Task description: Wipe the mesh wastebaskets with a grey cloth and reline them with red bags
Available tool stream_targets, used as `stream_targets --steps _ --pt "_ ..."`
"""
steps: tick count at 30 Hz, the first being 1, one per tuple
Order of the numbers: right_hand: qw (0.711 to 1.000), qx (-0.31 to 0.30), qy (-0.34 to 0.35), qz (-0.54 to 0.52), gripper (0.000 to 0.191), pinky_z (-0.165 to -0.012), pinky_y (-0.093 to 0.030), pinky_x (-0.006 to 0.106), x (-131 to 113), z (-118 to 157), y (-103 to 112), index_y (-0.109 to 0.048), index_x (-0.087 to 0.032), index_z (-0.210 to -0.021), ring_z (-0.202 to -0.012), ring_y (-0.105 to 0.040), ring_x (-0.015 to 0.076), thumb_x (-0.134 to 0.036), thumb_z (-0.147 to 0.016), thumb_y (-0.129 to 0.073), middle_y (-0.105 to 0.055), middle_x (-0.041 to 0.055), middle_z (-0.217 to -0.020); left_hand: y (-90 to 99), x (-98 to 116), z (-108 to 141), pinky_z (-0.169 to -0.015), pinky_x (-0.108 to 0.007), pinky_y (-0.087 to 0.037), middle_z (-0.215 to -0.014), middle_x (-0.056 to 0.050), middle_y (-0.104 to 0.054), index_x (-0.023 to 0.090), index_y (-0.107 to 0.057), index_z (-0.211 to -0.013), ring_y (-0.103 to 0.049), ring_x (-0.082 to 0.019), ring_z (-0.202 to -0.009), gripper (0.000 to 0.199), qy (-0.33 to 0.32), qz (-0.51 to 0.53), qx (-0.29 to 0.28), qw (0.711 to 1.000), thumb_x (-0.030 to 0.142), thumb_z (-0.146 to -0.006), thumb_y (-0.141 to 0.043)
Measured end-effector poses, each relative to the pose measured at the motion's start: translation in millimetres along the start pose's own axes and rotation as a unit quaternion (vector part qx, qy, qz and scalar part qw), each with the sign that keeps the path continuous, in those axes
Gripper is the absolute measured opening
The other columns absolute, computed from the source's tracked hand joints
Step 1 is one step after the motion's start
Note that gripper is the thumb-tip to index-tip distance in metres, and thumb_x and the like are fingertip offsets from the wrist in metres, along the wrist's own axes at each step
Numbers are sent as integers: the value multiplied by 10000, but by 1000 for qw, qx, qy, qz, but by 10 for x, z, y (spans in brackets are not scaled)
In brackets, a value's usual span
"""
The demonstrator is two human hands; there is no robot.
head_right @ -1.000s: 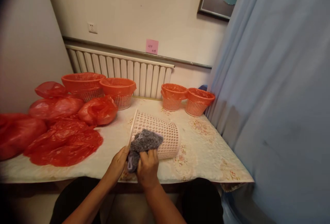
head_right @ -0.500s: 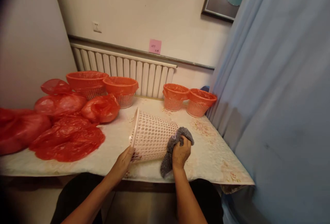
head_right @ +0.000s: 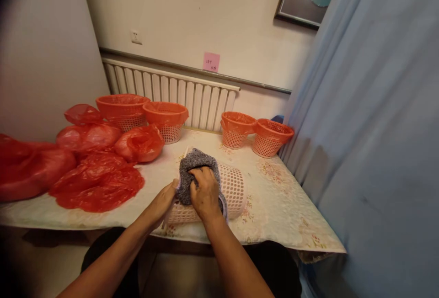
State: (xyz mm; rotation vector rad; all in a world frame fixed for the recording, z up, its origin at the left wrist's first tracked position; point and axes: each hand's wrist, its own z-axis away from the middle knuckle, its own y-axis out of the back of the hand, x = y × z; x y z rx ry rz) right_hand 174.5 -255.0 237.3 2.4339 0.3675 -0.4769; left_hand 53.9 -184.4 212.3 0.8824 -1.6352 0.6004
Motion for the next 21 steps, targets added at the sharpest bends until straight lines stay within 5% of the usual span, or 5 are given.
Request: stream_targets --steps 8,13,21 --pt "1000 7 -21 8 362 -893 -422 354 108 -64 -71 -629 -198 -1043 -969 -514 216 -37 -762 -469 -575 63 -989 216 -509 435 -1114 -404 -315 -1237 -70 -655 156 -629 -1167 -541 -259 -1206 559 18 -22 -78 997 563 -921 -334" --pt "1000 -10 -15 22 346 -866 -427 356 -9 -9 -60 -631 -197 -1033 -944 -507 223 -41 -771 -469 -564 63 -953 158 -556 382 -1121 -401 -303 -1246 -95 -642 126 -618 -1173 -517 -253 -1229 570 5 -45 -26 999 523 -939 -282" --pt "994 -10 14 110 274 -666 -397 324 -68 901 -417 -658 -213 -937 -757 -467 224 -88 -787 -465 -522 60 -791 88 -554 223 -989 -391 -431 -1013 -104 -702 132 -636 -992 -609 -240 -1012 543 -14 -54 21 998 528 -914 -272"
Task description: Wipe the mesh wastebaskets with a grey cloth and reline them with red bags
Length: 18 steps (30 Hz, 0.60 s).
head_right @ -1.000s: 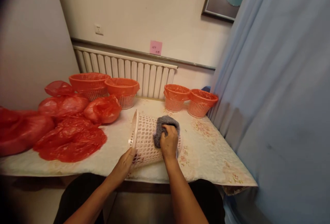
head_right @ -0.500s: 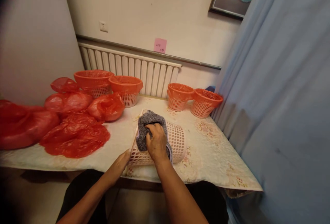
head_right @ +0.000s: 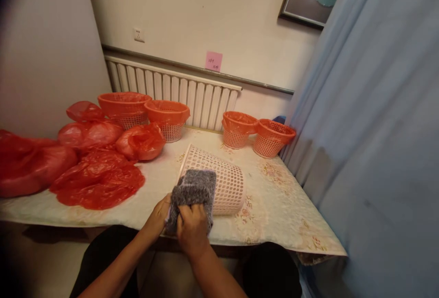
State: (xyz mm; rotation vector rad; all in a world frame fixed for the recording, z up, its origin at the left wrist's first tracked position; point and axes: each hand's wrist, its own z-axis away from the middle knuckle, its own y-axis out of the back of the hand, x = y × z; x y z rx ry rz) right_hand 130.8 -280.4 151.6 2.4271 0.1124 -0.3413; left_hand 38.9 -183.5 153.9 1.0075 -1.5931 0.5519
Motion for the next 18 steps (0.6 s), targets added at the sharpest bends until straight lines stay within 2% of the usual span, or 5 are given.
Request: stream_targets --steps 2,4,9,13,18 --pt "999 17 17 22 223 -638 -377 313 52 111 -72 -653 -209 -809 -715 -446 214 -94 -793 -463 -493 50 -730 0 33 18 -973 -385 -434 -974 -100 -701 141 -635 -962 -609 -236 -993 536 5 -11 -1 1000 522 -924 -261" --pt "999 33 6 32 226 -663 -383 316 160 73 -60 -629 -204 -731 -729 -445 212 -90 -808 -450 -482 47 -723 -2 56 30 -933 -385 -451 -928 -99 -696 144 -631 -920 -614 -241 -944 534 9 -24 -1 1000 532 -923 -265" --pt "989 95 -115 20 297 -802 -422 354 726 -298 198 -624 -188 -992 -900 -488 228 -83 -813 -412 -529 75 -932 1 40 -39 -867 -348 -463 -867 -76 -680 163 -610 -838 -604 -237 -897 500 2 -42 -2 999 529 -925 -281" --pt "971 154 -180 32 363 -850 -432 354 1233 -383 356 -611 -184 -1033 -937 -515 223 -88 -759 -392 -541 73 -971 0 13 -150 -870 -319 -449 -859 -54 -666 171 -603 -849 -589 -219 -900 455 -23 -23 -30 999 499 -935 -300" --pt "962 158 -218 49 362 -858 -433 362 1476 -312 333 -613 -174 -1034 -940 -530 231 -136 -741 -403 -560 83 -979 -17 -139 -178 -696 -282 -459 -739 -16 -609 184 -578 -850 -560 -186 -726 400 -37 -25 -37 998 483 -936 -326"
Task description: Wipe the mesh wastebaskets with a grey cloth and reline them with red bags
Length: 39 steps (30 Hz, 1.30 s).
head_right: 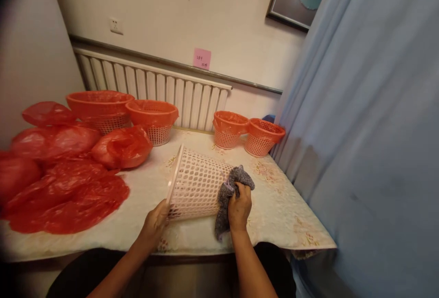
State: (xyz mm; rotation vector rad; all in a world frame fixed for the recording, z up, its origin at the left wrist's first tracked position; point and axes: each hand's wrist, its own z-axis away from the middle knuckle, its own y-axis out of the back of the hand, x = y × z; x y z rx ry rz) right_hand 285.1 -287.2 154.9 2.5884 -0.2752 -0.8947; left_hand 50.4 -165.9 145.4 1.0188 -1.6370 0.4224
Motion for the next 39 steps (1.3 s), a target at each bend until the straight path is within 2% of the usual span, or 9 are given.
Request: stream_targets --steps 6,11,15,19,22,25,29,34,39 --pt "998 -44 -39 25 303 -860 -436 395 149 75 -224 -624 -151 -981 -922 -549 259 -216 -764 -422 -596 110 -957 26 -543 5 -742 -324 -485 -814 -46 -652 190 -598 -872 -607 -212 -794 378 -8 -103 -9 995 488 -917 -370" --pt "997 -67 -44 18 346 -890 -430 393 201 25 -376 -634 -149 -1022 -947 -571 258 -237 -751 -438 -636 114 -1009 28 -1021 -109 -966 -418 -464 -1130 -108 -674 193 -634 -1063 -599 -254 -1076 373 -78 -184 -27 979 469 -884 -458" --pt "996 -81 -41 23 364 -907 -433 402 153 -101 -427 -641 -143 -1030 -971 -579 266 -257 -747 -442 -644 120 -1037 117 -1242 -243 -1057 -440 -398 -1250 -103 -636 214 -624 -1149 -548 -256 -1190 343 -89 -177 -62 978 378 -874 -503" --pt "995 -94 -29 30 373 -917 -437 396 145 -250 -501 -651 -143 -1041 -981 -593 261 -258 -751 -446 -656 118 -1048 290 -1222 -506 -1031 -428 -404 -1169 -87 -676 219 -654 -1089 -580 -261 -1122 306 -46 -101 -107 988 353 -829 -568" --pt "992 -110 -39 43 386 -911 -447 390 216 -346 -589 -657 -152 -1048 -980 -605 258 -261 -736 -457 -669 110 -1045 376 -1074 -724 -904 -375 -474 -1019 -76 -698 190 -662 -992 -623 -238 -974 292 -28 -62 -89 994 396 -873 -493" --pt "989 -121 -51 62 391 -877 -467 390 310 -447 -658 -668 -156 -1031 -945 -623 261 -272 -719 -462 -685 103 -1006 409 -957 -867 -768 -315 -489 -857 -49 -671 164 -650 -895 -616 -212 -835 335 -21 -24 -65 997 424 -897 -439" --pt "990 -113 -39 78 404 -888 -456 406 345 -640 -706 -676 -156 -1021 -945 -621 268 -278 -701 -463 -686 105 -1011 414 -1025 -946 -749 -307 -479 -828 -41 -658 163 -648 -873 -602 -205 -795 360 -28 2 -41 999 461 -883 -446" --pt "990 -106 -30 84 416 -897 -446 401 215 -868 -839 -684 -153 -1025 -949 -619 267 -272 -687 -472 -692 107 -1006 419 -1208 -1012 -859 -369 -450 -906 -78 -658 168 -647 -898 -585 -236 -896 355 -22 8 -4 1000 452 -875 -436" --pt "992 -107 -9 73 424 -906 -444 421 -36 -1012 -998 -685 -136 -1027 -961 -619 275 -264 -691 -460 -687 129 -1035 503 -1152 -1041 -739 -314 -460 -773 -29 -599 180 -594 -792 -561 -197 -769 337 -23 24 5 999 425 -903 -390"
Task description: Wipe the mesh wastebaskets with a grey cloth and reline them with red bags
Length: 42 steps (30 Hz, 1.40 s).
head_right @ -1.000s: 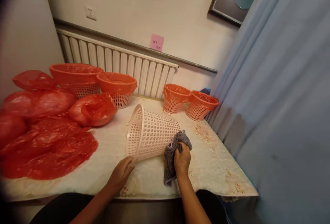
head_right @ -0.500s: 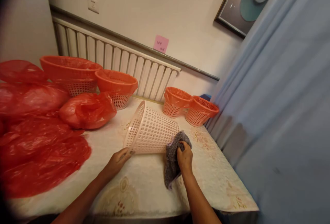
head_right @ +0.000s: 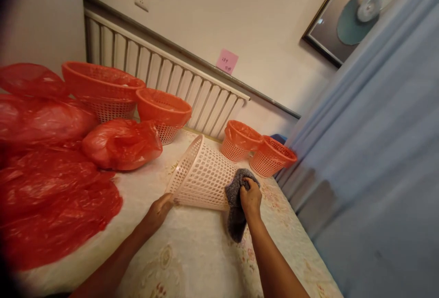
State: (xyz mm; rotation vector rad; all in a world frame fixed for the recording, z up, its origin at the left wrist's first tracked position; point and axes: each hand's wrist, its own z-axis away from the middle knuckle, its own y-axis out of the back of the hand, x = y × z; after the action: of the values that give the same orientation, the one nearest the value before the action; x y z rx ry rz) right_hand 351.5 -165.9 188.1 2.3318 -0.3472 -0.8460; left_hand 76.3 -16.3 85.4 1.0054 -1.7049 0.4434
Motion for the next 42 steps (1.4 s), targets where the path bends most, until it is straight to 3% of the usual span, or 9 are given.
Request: stream_targets --steps 4,9,13,16,20,25,33,39,42 --pt "997 -26 59 -30 398 -951 -431 390 -340 -160 -46 -688 -156 -1011 -1011 -610 247 -263 -696 -469 -688 98 -1060 52 72 26 -669 -293 -440 -717 -10 -554 181 -556 -746 -524 -180 -704 340 -6 6 11 1000 432 -903 -388" --pt "980 -51 157 -111 325 -951 -438 383 -1029 -273 -134 -688 -158 -972 -996 -613 222 -237 -722 -496 -694 83 -1024 32 75 48 -697 -313 -446 -774 -37 -602 165 -595 -832 -547 -197 -733 365 -13 8 10 1000 454 -902 -382" --pt "961 -62 224 -147 289 -960 -431 368 -1587 -82 -189 -655 -181 -1046 -1007 -597 198 -239 -799 -518 -673 60 -1057 36 59 46 -710 -318 -440 -769 -36 -588 165 -573 -807 -546 -204 -746 371 -14 6 16 1000 458 -905 -367" --pt "964 -53 239 -104 371 -947 -427 374 -1814 149 -204 -588 -186 -1190 -1025 -557 209 -306 -841 -551 -615 80 -1092 60 56 50 -706 -311 -433 -754 -25 -563 173 -553 -783 -535 -197 -743 363 -13 4 21 1000 458 -909 -366" --pt "971 -38 237 -23 478 -903 -432 397 -1906 318 -207 -536 -230 -1279 -1005 -522 238 -394 -833 -590 -546 81 -1051 79 75 64 -724 -306 -436 -776 -25 -572 175 -570 -818 -535 -193 -760 365 -13 7 13 1000 457 -918 -362" --pt "970 -46 238 24 395 -826 -444 363 -1977 296 -198 -590 -275 -1223 -920 -524 224 -311 -831 -563 -522 61 -975 85 77 74 -746 -313 -447 -788 -32 -594 176 -589 -829 -548 -200 -778 356 -8 10 15 1000 453 -911 -380" --pt "971 -64 230 0 340 -864 -448 358 -1950 150 -158 -623 -243 -1163 -909 -555 203 -232 -840 -520 -557 62 -1008 101 -24 33 -801 -328 -456 -855 -52 -637 177 -617 -832 -570 -217 -840 301 -4 7 29 1000 418 -867 -439" --pt "976 -39 213 -37 521 -1020 -375 413 -1909 59 -241 -463 -173 -1338 -1177 -489 250 -253 -828 -529 -535 116 -1280 111 -14 39 -727 -309 -453 -774 -29 -613 171 -604 -792 -561 -202 -766 320 -6 9 25 1000 431 -874 -436" --pt "975 -35 214 -44 492 -1041 -355 412 -1915 115 -275 -485 -152 -1305 -1193 -480 247 -255 -826 -530 -544 106 -1304 121 5 65 -702 -307 -451 -764 -30 -603 168 -591 -786 -560 -203 -749 338 -3 10 34 999 445 -883 -424"
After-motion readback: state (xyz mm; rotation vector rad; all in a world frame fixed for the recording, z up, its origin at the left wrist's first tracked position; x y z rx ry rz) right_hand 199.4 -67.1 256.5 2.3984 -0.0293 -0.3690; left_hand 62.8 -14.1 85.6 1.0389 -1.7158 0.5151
